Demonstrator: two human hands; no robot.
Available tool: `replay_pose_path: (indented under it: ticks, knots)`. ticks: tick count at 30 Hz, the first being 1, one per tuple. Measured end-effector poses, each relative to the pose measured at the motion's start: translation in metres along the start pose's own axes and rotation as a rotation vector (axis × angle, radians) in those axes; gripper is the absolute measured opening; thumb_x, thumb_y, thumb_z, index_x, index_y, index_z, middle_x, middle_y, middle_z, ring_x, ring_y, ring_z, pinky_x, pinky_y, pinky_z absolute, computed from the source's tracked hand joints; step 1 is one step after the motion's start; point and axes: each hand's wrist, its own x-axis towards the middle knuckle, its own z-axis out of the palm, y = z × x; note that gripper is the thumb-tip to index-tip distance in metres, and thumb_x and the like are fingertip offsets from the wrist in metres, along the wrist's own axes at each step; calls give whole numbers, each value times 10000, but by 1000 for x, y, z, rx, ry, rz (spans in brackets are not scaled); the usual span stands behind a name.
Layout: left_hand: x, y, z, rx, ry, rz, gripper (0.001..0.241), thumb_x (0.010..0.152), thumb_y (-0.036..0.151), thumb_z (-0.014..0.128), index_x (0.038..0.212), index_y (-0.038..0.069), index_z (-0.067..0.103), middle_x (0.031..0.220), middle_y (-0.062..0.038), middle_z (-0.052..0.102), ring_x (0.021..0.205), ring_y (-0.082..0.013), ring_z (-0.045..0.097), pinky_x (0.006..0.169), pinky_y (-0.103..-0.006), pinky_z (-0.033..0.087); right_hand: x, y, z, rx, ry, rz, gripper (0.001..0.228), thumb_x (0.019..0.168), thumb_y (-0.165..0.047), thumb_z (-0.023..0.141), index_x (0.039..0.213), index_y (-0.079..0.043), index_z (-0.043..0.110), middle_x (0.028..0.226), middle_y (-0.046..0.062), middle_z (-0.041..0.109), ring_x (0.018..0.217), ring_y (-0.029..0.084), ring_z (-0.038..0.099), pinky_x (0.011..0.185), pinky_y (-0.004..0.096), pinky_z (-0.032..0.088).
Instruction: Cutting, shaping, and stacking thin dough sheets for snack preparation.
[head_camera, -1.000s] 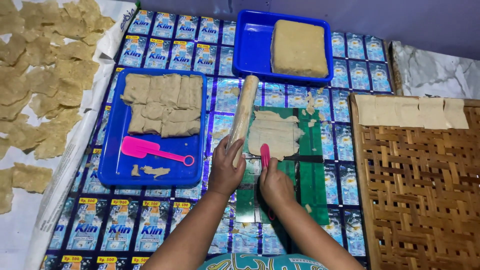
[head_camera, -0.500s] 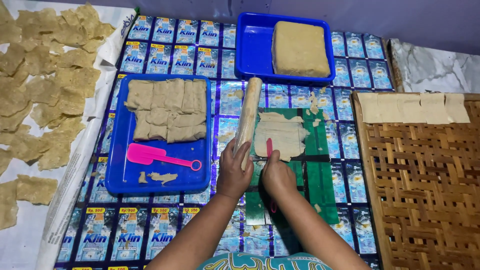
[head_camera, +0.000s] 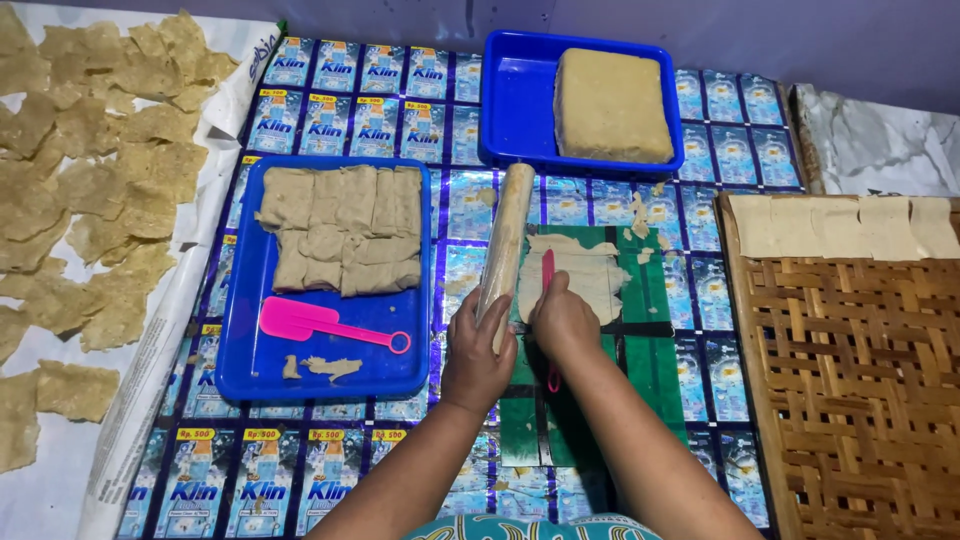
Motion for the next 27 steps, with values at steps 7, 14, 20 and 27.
replay_pose_path:
  ticks: [7,14,20,27]
  knots:
    - [2,3,-3,6,1,3,475,901,177,667,1367,249,606,1388,-202,510,1255,-422,569,1024,-521,485,31,12,-8,-31,35,-26,355,1020,-332,340,1238,-57,396,1040,280,696,1077,544,668,920,664,513]
    - [2,0,0,14,16,25,476,897,183,670,1365,247,607,1370,-206,521,1245,-427,573,1017,-522,486,-25,59,-94,-130,94,-56,299,1010,-324,444,1263,-182,516,1213,231,664,1160,508,646,947,638,536]
    - [2,1,1,23,18,30,474,885,174,679,1352,231,616,1358,-222,524,1219,-441,585,1001,-532,493,-3,162,-98,-477,334,-279,108,915,-294,615,1014,-312,654,1049,-28,675,1117,245,672,912,409,545]
    - [2,1,3,37,43,57,479,881,172,681,1352,228,616,1360,-225,523,1204,-443,593,993,-532,497,3,173,-94,-622,476,-363,31,894,-394,623,908,-394,650,950,-156,661,1066,86,646,967,325,468]
